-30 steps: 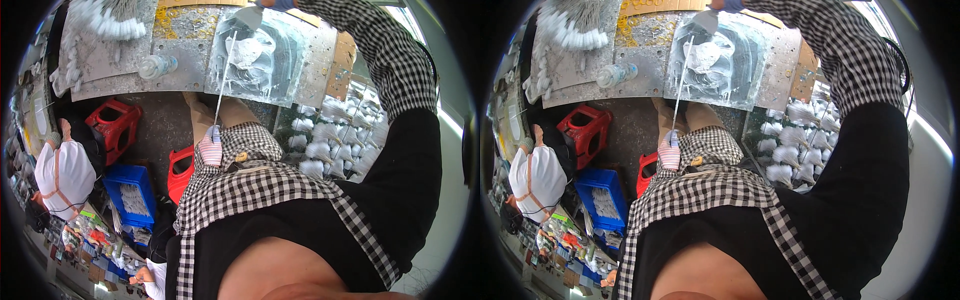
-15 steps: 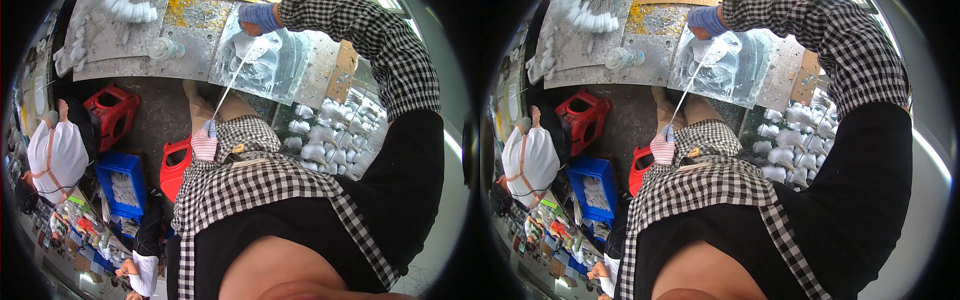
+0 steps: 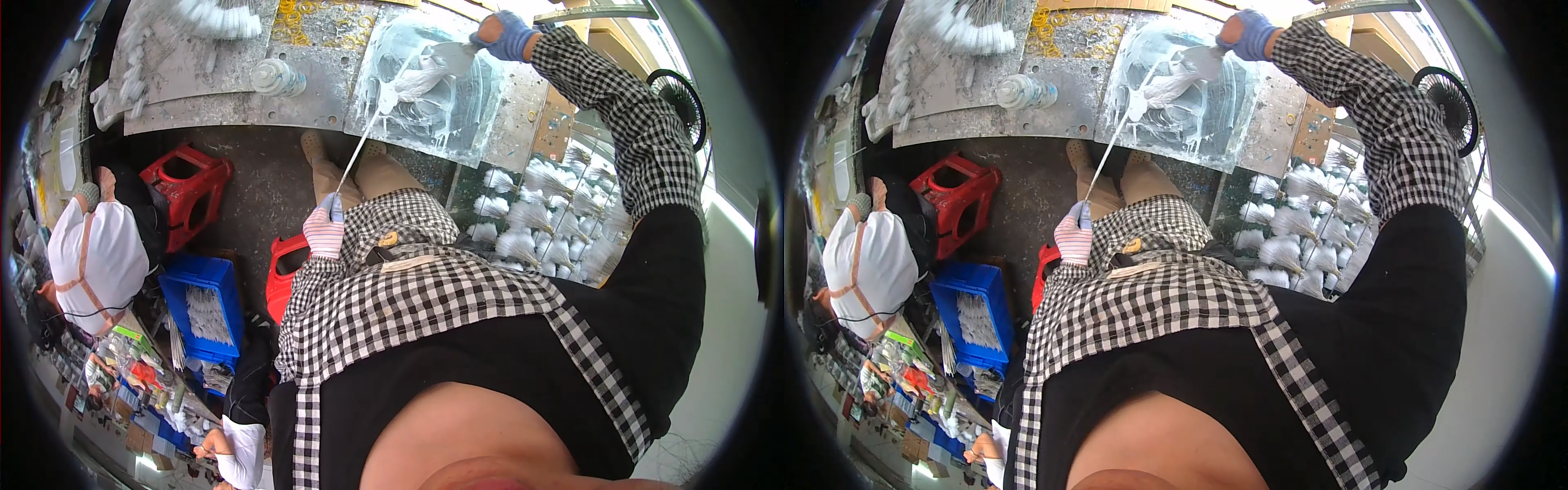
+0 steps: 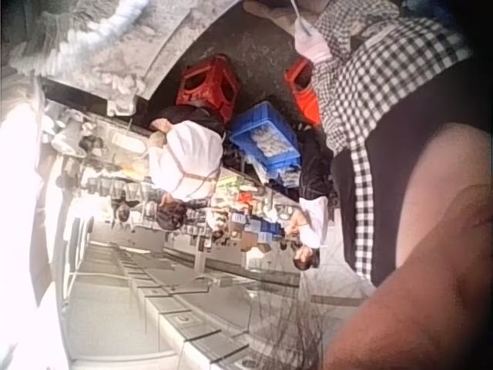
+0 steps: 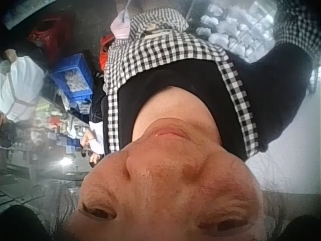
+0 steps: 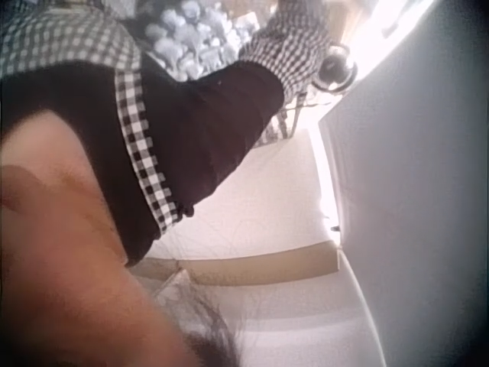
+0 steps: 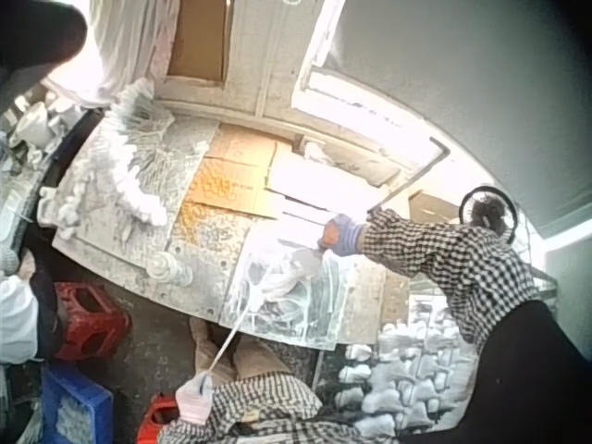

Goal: Assembling industrial brush components and applying white adhesive/paste to them in a workshop environment.

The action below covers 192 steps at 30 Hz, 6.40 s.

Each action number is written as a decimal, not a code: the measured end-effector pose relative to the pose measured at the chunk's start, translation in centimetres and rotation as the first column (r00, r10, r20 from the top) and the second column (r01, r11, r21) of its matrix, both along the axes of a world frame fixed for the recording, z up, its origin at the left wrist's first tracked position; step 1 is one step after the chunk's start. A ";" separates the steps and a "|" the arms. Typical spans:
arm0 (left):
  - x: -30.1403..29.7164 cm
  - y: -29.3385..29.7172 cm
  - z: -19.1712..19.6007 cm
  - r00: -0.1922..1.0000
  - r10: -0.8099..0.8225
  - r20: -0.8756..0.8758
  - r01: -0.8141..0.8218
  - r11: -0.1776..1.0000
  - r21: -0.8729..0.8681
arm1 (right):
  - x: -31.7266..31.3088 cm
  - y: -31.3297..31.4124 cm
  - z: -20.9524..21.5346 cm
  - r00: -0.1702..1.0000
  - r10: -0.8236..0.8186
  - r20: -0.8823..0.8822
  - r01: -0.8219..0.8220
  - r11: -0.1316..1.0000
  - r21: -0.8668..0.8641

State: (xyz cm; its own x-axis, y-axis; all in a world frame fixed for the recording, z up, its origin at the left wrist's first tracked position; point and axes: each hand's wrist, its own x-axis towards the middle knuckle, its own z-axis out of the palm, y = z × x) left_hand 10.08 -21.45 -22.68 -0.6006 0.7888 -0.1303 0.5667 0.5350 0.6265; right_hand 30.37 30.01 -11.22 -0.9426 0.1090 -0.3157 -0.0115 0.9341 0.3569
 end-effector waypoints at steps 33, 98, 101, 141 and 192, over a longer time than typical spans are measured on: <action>-6.4 8.6 0.4 0.981 -0.180 0.075 0.184 0.982 -0.038 | -4.4 -34.0 -11.2 -0.031 -0.982 0.186 0.819 -0.132 -0.558; -6.6 9.9 -1.0 0.893 -0.450 -0.033 0.423 0.860 -0.286 | 1.0 -13.7 -4.4 0.629 -0.757 0.178 0.776 0.594 -0.212; -6.6 9.6 -0.8 0.895 -0.442 -0.062 0.415 0.875 -0.248 | -0.7 -14.1 -3.2 0.556 -0.819 0.146 0.802 0.481 -0.355; -5.9 9.3 -7.5 0.988 -0.148 0.048 0.152 0.984 -0.095 | 5.0 -25.3 -11.8 0.376 -0.893 -0.247 0.685 0.448 -0.575; -5.9 28.4 11.0 0.360 -0.875 -0.323 0.331 0.444 -0.833 | 4.9 -25.7 -13.6 0.116 -0.987 -0.115 0.752 0.163 -0.639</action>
